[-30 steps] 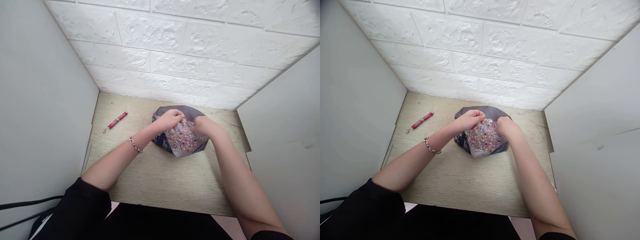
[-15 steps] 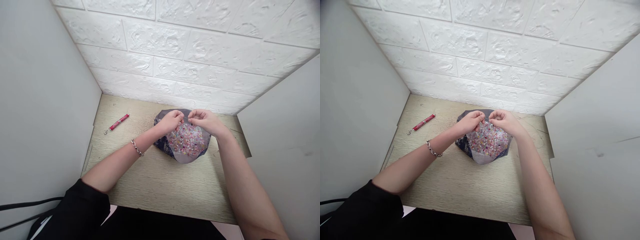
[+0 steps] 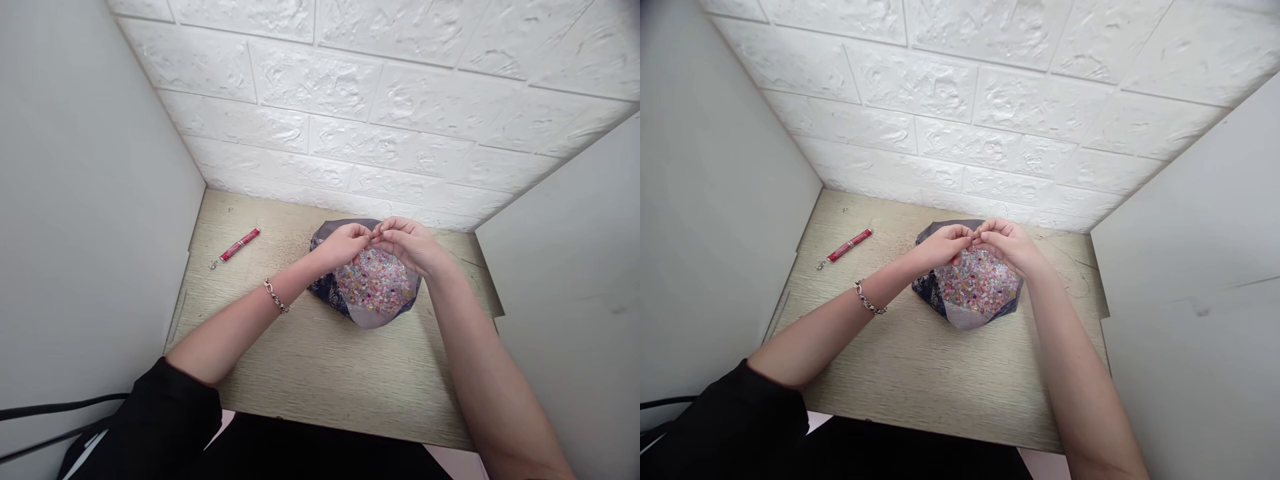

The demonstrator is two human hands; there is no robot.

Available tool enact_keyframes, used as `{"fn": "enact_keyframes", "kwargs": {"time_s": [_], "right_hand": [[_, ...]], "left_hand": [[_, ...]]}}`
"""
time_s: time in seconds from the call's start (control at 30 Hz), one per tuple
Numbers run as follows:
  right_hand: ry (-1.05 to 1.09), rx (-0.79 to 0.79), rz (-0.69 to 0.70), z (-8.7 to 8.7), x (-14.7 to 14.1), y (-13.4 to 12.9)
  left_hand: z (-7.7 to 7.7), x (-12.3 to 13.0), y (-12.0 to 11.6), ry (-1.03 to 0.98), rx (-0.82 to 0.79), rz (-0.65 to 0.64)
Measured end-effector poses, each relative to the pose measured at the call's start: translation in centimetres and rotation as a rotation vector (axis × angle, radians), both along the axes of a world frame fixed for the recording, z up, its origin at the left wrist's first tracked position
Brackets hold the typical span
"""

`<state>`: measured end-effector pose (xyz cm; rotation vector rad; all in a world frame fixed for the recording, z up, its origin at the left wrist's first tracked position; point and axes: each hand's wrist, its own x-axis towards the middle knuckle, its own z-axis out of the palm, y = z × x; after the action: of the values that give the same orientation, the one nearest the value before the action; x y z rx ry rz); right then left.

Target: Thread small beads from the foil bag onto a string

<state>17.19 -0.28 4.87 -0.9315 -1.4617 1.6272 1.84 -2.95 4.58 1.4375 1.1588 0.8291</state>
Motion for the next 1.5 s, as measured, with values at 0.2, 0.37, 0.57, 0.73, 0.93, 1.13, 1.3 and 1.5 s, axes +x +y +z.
{"fn": "enact_keyframes", "kwargs": {"time_s": [0.2,0.37,0.57,0.73,0.93,1.13,1.3,1.5], "right_hand": [[0.022,-0.042,0.012,-0.2,0.3,0.1],[0.056,-0.036,-0.017,-0.3,0.5,0.3],[0.031,-0.061,-0.035,-0.7,0.2,0.2],[0.054,-0.048,-0.052,-1.1,0.0,0.4],[0.069,-0.028,-0.077,-1.3,-0.1,0.5],[0.141,0.036,-0.122,-1.5,-0.6,0.4],[0.156,0.076,-0.129,-1.8,-1.0,0.6],[0.187,0.078,-0.153,-1.8,-1.2,0.4]], "left_hand": [[-0.4,-0.3,0.4,0.009,-0.002,-0.003],[-0.8,-0.4,0.6,0.013,0.044,0.028],[-0.9,-0.5,0.8,-0.031,0.071,0.092],[-0.5,-0.5,0.8,-0.117,0.040,0.100],[0.2,-0.3,0.5,-0.203,-0.057,0.129],[-0.3,-0.3,0.7,-0.245,-0.051,0.096],[-0.3,-0.3,0.7,-0.357,-0.119,0.090],[-0.2,-0.4,0.6,-0.480,-0.182,0.068]]}}
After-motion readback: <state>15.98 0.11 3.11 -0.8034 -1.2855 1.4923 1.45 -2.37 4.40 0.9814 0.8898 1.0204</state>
